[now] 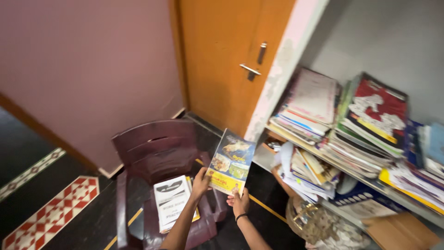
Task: The person repeatedly picks up books from a white shelf and places them onto a maroon plastic chair. The person handles various books one by one, moving them from the shelf to the chair in a repetitive sequence.
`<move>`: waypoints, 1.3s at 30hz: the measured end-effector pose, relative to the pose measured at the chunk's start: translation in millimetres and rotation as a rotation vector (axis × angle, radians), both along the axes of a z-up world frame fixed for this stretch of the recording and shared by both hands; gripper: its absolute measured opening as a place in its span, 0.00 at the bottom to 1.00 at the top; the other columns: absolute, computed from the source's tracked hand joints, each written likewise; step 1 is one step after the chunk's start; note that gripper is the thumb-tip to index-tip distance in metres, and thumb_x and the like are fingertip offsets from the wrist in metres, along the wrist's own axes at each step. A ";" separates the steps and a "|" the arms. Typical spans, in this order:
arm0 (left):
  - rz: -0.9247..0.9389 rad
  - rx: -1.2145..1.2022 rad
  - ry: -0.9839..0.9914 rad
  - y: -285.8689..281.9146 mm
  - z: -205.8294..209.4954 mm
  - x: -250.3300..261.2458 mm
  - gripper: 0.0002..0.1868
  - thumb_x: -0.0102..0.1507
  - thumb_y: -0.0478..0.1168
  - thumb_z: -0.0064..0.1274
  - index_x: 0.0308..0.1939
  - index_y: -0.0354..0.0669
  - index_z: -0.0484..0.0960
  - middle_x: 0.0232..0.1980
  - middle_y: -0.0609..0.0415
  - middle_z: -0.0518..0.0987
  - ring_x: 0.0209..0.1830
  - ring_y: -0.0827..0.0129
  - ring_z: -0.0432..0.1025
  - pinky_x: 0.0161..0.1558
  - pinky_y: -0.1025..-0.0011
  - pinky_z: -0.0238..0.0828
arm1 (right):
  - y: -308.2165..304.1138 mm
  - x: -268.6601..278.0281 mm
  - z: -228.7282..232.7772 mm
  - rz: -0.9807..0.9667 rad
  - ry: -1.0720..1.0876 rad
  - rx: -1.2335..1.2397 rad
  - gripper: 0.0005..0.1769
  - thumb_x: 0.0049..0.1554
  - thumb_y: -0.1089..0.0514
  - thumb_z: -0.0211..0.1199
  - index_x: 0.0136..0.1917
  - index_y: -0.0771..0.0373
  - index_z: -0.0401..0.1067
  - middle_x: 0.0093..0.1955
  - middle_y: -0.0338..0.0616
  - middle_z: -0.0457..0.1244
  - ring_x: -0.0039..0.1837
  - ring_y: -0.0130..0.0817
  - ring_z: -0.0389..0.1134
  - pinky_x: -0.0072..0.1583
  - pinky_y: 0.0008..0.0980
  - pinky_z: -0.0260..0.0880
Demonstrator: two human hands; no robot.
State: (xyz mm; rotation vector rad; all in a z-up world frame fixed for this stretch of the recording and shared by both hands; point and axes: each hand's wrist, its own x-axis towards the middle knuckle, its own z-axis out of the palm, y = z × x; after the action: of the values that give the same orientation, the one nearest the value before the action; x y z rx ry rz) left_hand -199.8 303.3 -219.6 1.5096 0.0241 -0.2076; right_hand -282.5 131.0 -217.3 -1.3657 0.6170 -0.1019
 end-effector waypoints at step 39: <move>0.798 0.106 0.631 176.5 -224.6 -94.4 0.33 0.60 0.38 0.48 0.72 0.53 0.69 0.48 0.39 0.82 0.39 0.47 0.80 0.39 0.52 0.78 | 134.1 27.6 -318.0 0.521 0.603 0.658 0.23 0.65 0.47 0.45 0.70 0.56 0.57 0.59 0.58 0.69 0.56 0.59 0.73 0.57 0.55 0.77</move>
State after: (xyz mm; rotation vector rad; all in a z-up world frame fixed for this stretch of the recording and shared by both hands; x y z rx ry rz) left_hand -294.2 479.8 -444.2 1.3756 1.1316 -0.0263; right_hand -254.9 265.0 -535.3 -0.8550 0.6844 0.8898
